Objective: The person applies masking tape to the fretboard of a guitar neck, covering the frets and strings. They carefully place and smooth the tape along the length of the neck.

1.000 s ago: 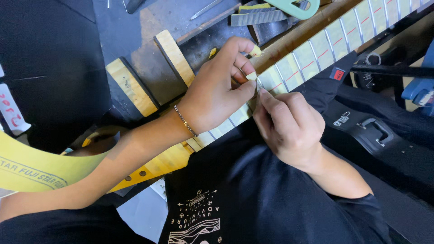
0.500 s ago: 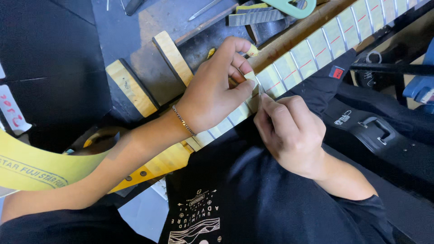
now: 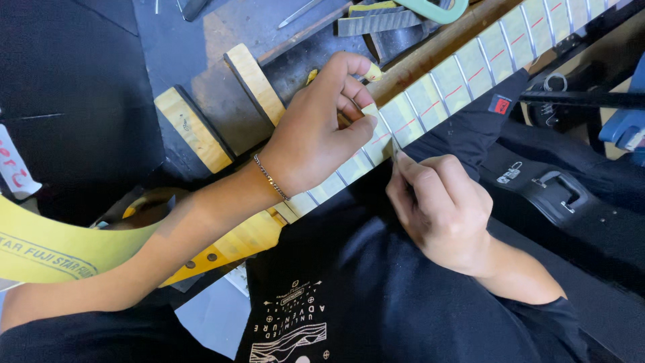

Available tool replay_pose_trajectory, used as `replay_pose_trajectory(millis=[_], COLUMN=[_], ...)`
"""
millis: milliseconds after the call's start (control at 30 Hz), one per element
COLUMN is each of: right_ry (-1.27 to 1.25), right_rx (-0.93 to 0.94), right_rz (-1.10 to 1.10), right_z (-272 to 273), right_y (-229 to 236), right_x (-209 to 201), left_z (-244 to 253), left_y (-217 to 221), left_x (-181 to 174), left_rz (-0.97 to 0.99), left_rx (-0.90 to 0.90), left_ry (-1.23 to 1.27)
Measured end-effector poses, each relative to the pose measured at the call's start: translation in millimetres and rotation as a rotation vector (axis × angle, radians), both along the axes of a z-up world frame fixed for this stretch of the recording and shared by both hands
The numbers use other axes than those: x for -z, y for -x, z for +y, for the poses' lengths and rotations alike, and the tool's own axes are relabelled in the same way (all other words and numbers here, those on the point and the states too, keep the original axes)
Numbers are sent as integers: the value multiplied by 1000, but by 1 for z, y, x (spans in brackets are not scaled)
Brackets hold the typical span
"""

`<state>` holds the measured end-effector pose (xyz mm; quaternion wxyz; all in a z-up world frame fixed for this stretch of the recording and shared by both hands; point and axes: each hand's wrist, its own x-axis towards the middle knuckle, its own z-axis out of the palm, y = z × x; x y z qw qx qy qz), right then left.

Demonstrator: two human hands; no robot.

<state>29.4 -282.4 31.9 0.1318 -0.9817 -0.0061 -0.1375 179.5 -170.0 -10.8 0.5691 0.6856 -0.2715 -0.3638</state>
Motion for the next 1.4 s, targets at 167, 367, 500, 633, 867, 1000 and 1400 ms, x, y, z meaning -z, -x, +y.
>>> replay_pose_trajectory(millis=[167, 367, 500, 633, 867, 1000, 1400], right_ry=[4, -16, -28, -75, -28, -21, 4], right_rx=[8, 25, 38, 4, -95, -125, -112], right_rz=[19, 36, 140, 18, -130, -145, -111], right_z=[-1, -2, -6, -6, -9, -10, -7], right_y=[8, 16, 21, 20, -8, -18, -24], right_x=[-2, -1, -1, -10, 14, 20, 17], left_z=[0, 0, 0, -1, -1, 0, 0], left_y=[0, 0, -1, -1, 0, -1, -1], left_x=[0, 0, -1, -1, -1, 1, 0], left_rz=[-10, -9, -5, -7, -21, -38, -24], left_rx=[3, 9, 6, 14, -2, -8, 5], left_ry=[10, -2, -2, 16, -10, 2, -7])
